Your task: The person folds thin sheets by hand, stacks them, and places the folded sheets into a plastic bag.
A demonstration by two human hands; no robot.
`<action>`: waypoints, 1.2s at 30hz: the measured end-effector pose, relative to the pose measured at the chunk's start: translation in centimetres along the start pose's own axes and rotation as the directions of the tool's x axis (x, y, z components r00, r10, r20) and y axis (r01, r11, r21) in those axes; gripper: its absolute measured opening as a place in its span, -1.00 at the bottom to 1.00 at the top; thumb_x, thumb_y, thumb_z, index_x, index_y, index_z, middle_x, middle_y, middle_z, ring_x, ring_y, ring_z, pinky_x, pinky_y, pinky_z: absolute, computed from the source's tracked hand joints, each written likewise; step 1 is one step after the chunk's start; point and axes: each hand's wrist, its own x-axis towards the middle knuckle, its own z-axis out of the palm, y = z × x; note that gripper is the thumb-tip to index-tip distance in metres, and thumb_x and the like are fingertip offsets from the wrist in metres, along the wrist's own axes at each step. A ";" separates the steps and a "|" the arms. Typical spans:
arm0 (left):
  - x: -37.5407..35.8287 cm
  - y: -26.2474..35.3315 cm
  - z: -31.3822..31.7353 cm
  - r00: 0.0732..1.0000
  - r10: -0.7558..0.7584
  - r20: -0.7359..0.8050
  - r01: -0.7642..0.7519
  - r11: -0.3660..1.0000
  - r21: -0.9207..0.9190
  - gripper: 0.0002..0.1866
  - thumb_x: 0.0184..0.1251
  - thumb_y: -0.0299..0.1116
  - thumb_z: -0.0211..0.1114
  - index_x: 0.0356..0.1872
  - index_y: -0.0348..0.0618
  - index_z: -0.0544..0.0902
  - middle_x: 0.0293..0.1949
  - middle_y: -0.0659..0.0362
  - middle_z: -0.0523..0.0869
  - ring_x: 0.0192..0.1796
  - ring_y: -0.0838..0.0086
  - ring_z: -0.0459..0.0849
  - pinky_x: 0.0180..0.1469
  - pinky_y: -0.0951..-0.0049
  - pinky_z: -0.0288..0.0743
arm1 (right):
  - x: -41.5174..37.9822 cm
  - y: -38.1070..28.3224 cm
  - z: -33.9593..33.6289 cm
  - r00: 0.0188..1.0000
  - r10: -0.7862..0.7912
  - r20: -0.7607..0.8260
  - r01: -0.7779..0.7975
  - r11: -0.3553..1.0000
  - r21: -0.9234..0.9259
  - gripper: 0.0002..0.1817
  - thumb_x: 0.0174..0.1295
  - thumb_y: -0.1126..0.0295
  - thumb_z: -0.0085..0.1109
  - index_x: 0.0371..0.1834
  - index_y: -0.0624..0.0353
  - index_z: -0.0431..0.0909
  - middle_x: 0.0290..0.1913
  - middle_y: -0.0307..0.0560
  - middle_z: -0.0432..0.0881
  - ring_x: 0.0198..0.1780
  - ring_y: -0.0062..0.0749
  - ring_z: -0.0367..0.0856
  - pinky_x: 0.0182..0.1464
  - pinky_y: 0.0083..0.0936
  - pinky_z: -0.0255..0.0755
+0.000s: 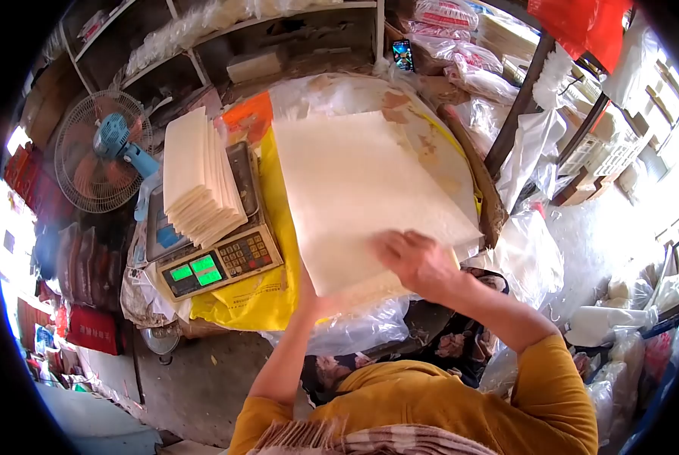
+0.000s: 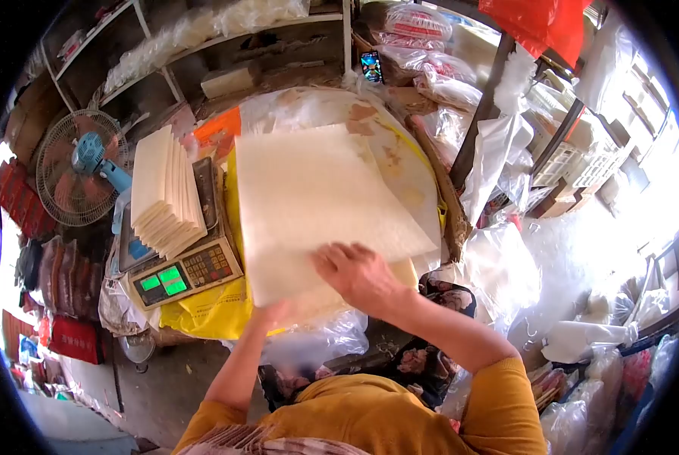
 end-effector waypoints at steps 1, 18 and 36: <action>0.5 1.7 -2.3 0.998 0.014 -0.056 -0.030 0.956 -0.292 -0.31 0.21 -0.17 0.27 0.34 -0.19 0.28 0.40 -0.08 0.20 0.46 0.10 0.11 0.45 0.23 0.00 | -1.4 -0.3 0.9 0.997 -0.003 0.072 0.002 1.000 0.012 -0.61 0.11 0.50 0.01 0.07 0.23 0.45 -0.06 0.01 0.58 -0.14 -0.22 0.63 -0.13 -0.41 0.55; -0.4 0.3 -4.9 0.968 -0.252 -0.009 0.250 0.964 -0.093 -0.82 0.26 -0.44 0.29 -0.18 -0.30 0.69 -0.19 0.18 0.74 -0.11 0.53 0.66 -0.03 0.50 0.51 | -12.2 10.1 0.5 0.855 0.324 0.404 -0.499 0.724 0.476 -0.48 -0.01 0.66 0.18 0.08 0.00 0.58 0.30 -0.21 0.43 0.41 -0.18 0.23 0.42 -0.25 0.15; 3.5 1.3 -1.7 0.928 0.064 -0.367 0.147 0.842 0.519 -0.38 0.12 -0.39 0.37 0.24 -0.13 0.38 0.05 -0.03 0.54 0.01 0.24 0.56 0.04 0.24 0.43 | -7.3 12.0 9.7 0.470 0.860 0.196 -0.835 0.362 0.414 -0.73 0.18 0.26 0.20 -0.29 0.27 0.47 -0.39 0.15 0.62 -0.31 -0.01 0.61 -0.26 -0.25 0.44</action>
